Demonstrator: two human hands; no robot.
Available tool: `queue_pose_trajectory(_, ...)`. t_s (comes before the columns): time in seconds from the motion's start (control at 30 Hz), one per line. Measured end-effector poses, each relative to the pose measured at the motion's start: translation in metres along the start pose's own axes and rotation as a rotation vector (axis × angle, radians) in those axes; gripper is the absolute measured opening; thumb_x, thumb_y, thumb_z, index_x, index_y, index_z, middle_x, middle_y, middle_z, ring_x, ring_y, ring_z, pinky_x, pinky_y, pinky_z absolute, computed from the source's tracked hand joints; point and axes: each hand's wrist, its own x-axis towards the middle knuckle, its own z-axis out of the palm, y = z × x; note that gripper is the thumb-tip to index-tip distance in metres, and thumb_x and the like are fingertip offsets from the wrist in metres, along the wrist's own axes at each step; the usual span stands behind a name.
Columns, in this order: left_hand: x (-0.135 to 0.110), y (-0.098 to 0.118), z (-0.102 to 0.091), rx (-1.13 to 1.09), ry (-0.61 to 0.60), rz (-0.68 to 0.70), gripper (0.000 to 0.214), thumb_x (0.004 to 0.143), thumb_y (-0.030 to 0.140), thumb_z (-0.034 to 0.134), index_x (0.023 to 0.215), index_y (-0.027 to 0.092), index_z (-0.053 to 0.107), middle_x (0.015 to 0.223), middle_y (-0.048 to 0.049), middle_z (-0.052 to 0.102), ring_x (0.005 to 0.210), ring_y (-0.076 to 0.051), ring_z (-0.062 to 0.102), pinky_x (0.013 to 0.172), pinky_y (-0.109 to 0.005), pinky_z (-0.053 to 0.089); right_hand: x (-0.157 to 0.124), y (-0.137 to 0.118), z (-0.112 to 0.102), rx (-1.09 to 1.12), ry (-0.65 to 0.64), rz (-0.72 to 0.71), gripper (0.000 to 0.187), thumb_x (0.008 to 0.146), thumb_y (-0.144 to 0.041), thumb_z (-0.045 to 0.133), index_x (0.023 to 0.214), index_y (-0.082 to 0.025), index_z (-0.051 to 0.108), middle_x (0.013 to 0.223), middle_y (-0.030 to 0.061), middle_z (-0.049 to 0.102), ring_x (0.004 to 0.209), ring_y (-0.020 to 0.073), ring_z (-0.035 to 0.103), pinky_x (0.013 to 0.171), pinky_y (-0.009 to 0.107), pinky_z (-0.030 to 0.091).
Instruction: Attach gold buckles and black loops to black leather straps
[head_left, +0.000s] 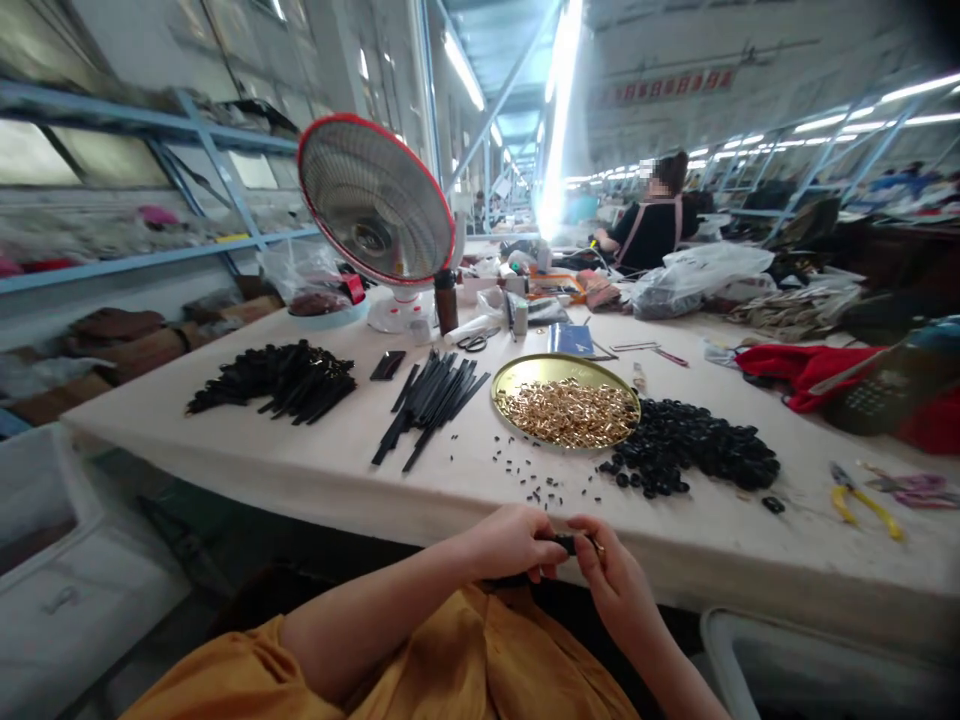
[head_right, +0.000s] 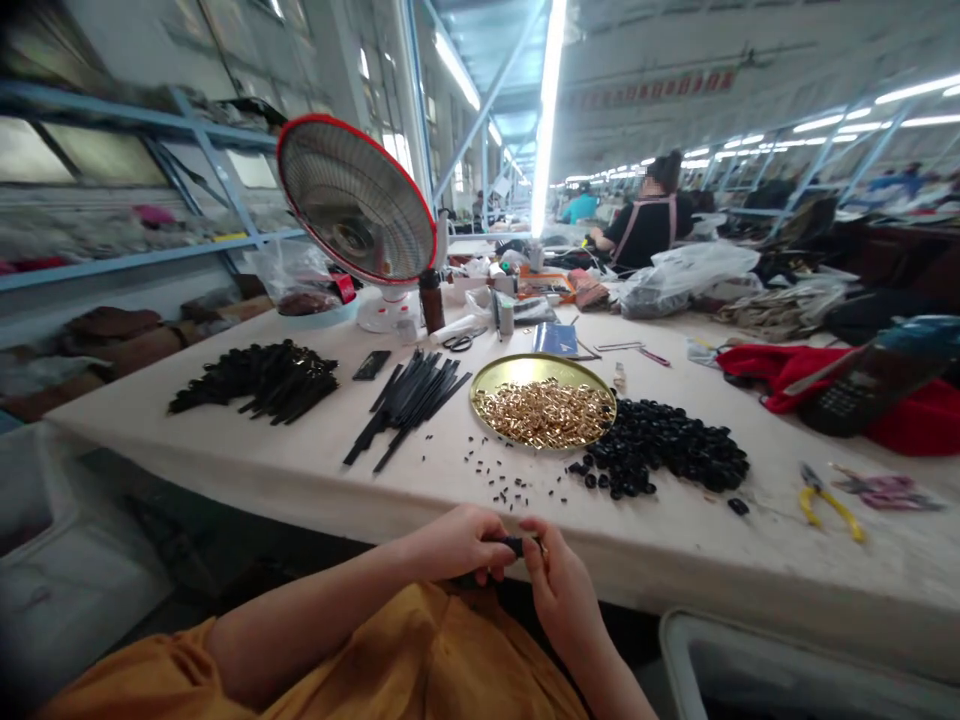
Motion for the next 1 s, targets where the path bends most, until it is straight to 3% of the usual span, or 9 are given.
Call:
queue_pose_trajectory(0.1,0.0,0.001,0.006,-0.029,-0.004,0.06,0.021,0.077,0.027,0.046,0.079,0.013,0.061,0.064,-0.0001,0.061,0.051,-0.008,0.055,0.05,-0.017,0.041,-0.002,0.004,0.002,0.15,-0.055,-0.029,0.03,0.084,-0.043,0.04,0.1,-0.021,0.053,0.084,0.0059,0.064,0.076,0.0198,0.059,0.067,0.03,0.045)
queue_pose_trajectory(0.17,0.002,0.001,0.005,-0.009,-0.028,0.062,0.019,0.077,0.027,0.046,0.078,0.014,0.061,0.061,0.001,0.059,0.051,-0.008,0.054,0.052,-0.017,0.042,0.001,0.008,0.006,0.259,-0.086,0.005,0.034,0.083,-0.046,0.042,0.1,-0.02,0.053,0.071,0.0034,0.062,0.064,0.0179,0.057,0.056,0.028,0.044)
queue_pose_trajectory(0.27,0.01,-0.001,-0.007,0.055,-0.073,0.047,0.02,0.078,0.027,0.046,0.069,0.015,0.059,0.058,0.0013,0.057,0.049,-0.008,0.053,0.053,-0.018,0.043,0.014,0.014,0.013,0.413,-0.106,0.12,0.044,0.082,-0.054,0.037,0.102,-0.018,0.053,0.047,-0.0041,0.047,0.04,0.0138,0.043,0.039,0.024,0.033)
queue_pose_trajectory(0.33,0.021,-0.005,-0.019,0.195,0.015,0.049,0.027,0.078,0.037,0.046,0.069,0.016,0.06,0.06,-0.0003,0.059,0.053,-0.011,0.055,0.053,-0.02,0.043,0.03,0.018,0.015,0.43,-0.06,0.163,0.05,0.081,-0.058,0.032,0.102,-0.017,0.054,0.043,-0.0052,0.042,0.037,0.0139,0.04,0.037,0.025,0.03)
queue_pose_trajectory(0.47,0.052,-0.018,-0.034,0.515,0.382,-0.026,0.043,0.072,0.058,0.049,0.088,0.019,0.062,0.08,-0.0054,0.065,0.075,-0.021,0.059,0.06,-0.027,0.044,0.074,0.028,0.011,0.055,0.092,0.111,0.048,0.08,-0.058,0.033,0.089,-0.017,0.058,0.049,0.0,0.052,0.043,0.0177,0.049,0.044,0.029,0.035)
queue_pose_trajectory(0.63,0.083,-0.034,-0.043,0.594,0.45,-0.021,0.031,0.077,0.043,0.052,0.092,0.018,0.063,0.095,-0.0089,0.063,0.091,-0.023,0.057,0.077,-0.03,0.044,0.104,0.062,0.006,-0.628,0.174,-0.113,0.036,0.081,-0.046,0.037,0.074,-0.018,0.059,0.073,0.01,0.063,0.067,0.0242,0.058,0.06,0.034,0.039)
queue_pose_trajectory(0.73,0.091,-0.047,-0.075,0.647,0.487,-0.031,0.028,0.082,0.039,0.049,0.091,0.017,0.063,0.099,-0.0095,0.06,0.094,-0.021,0.056,0.082,-0.031,0.042,0.102,0.084,0.01,-0.67,0.25,-0.163,0.035,0.084,-0.043,0.036,0.085,-0.017,0.059,0.085,0.0122,0.063,0.078,0.0265,0.058,0.071,0.038,0.042)
queue_pose_trajectory(0.9,0.114,-0.076,-0.164,0.722,0.559,-0.206,0.029,0.086,0.031,0.047,0.11,0.014,0.052,0.11,-0.0089,0.054,0.094,-0.019,0.055,0.08,-0.038,0.047,0.1,0.098,0.015,-0.599,0.276,-0.065,0.035,0.083,-0.046,0.039,0.093,-0.017,0.056,0.095,0.0123,0.062,0.089,0.0278,0.057,0.079,0.041,0.043)
queue_pose_trajectory(1.0,0.139,-0.088,-0.198,0.742,0.578,-0.294,0.033,0.085,0.031,0.05,0.113,0.014,0.05,0.112,-0.0091,0.053,0.095,-0.019,0.055,0.079,-0.039,0.047,0.1,0.1,0.015,-0.612,0.263,-0.015,0.033,0.082,-0.046,0.041,0.093,-0.019,0.057,0.095,0.0115,0.062,0.089,0.0281,0.057,0.08,0.042,0.043)
